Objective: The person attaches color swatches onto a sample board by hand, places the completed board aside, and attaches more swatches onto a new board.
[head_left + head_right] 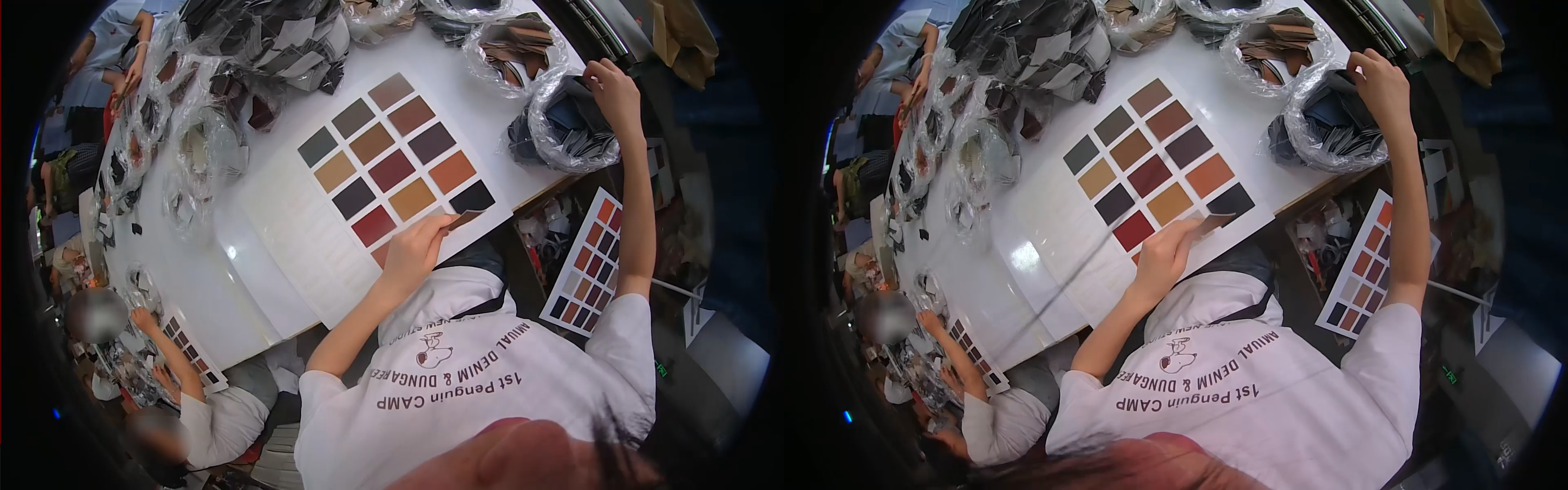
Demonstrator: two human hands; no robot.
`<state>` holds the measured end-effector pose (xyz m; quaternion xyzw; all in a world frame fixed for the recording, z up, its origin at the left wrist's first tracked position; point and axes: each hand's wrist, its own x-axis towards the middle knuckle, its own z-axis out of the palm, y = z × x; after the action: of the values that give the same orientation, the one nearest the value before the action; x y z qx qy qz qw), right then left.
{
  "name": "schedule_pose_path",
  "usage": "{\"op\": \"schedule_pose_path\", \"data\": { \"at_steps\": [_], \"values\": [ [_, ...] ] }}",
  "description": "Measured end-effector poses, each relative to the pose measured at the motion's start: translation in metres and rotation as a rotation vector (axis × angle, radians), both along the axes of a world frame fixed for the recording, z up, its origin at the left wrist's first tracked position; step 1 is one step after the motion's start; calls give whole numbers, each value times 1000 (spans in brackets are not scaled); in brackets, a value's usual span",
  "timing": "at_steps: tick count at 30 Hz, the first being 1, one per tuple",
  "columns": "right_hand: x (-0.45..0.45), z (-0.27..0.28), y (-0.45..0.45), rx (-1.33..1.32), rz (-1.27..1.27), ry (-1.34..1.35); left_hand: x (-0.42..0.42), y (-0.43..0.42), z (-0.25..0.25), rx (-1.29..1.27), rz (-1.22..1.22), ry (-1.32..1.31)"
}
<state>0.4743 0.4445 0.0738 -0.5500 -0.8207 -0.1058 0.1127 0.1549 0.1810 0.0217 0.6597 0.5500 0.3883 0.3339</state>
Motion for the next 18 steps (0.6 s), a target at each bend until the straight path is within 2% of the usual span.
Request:
{"op": "schedule_pose_path", "data": {
  "at_steps": [2, 4, 6, 8, 9, 10, 13, 14, 15, 16, 18],
  "values": [
    [-6, 23, -15, 37, -78, 174, -9, -23, -8, 5, 4, 63],
    [-21, 56, -32, -62, -251, 174, -24, -38, -8, -37, 122, 102],
    [-35, 69, -43, -174, -157, 452, -50, -55, -11, -135, 325, 165],
    [-55, 60, -52, -451, 184, 928, -88, -62, -14, -260, 559, 123],
    [-71, 58, -59, -572, 273, 980, -109, -64, -16, -180, 603, 194],
    [-89, 56, -66, -698, 361, 1028, -132, -66, -20, -103, 645, 271],
    [-144, 34, -81, -1081, 492, 1104, -201, -87, -49, -142, 840, 261],
    [-170, 27, -91, -1098, 503, 1039, -219, -91, -54, -165, 859, 307],
    [-199, 16, -100, -838, 505, 801, -233, -94, -57, -187, 868, 352],
    [-222, 4, -108, -812, 438, 758, -239, -96, -62, -191, 826, 374],
    [-261, -13, -120, -892, 422, 876, -240, -89, -73, -191, 740, 404]
  ]
}}
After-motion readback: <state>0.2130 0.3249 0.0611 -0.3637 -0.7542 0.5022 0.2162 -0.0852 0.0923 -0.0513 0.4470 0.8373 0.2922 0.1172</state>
